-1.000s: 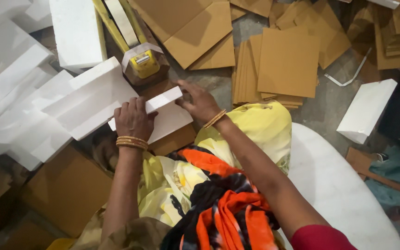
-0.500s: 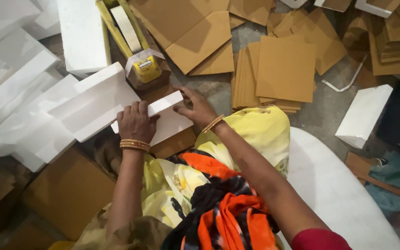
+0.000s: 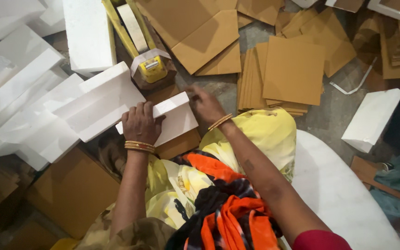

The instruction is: The person sits on the floor and repeatedly places white foam inserts into small cardboard boxes, then seals them using a handheld tape dispenser. The person also stacks and organizes foam pieces and cardboard sheets during the process.

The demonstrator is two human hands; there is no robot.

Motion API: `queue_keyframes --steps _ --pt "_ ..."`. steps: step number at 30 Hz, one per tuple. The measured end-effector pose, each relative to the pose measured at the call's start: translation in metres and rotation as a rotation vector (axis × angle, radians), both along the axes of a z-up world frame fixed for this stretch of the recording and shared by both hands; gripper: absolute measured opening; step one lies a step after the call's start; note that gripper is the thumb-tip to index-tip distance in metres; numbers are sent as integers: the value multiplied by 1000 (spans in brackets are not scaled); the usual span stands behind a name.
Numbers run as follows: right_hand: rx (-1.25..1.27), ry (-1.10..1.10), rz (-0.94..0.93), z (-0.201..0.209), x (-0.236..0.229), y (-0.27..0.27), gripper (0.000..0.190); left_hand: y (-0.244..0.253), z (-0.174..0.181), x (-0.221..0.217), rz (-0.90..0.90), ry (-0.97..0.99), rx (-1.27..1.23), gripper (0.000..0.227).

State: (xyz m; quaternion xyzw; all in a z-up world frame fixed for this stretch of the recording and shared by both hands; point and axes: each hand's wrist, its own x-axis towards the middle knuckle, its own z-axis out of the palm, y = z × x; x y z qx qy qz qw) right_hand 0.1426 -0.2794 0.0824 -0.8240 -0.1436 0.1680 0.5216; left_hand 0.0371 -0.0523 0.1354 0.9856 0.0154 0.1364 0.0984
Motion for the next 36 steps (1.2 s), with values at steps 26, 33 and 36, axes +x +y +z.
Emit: queue_keyframes --steps 26,33,36 --pt "429 -528 -794 61 85 -144 16 1 -3 1 -6 12 13 48" --pt "223 -44 -123 126 8 -120 25 4 -23 2 -1 -59 17 48" --pt "49 3 226 120 -19 -71 31 9 -40 7 31 -73 174 37"
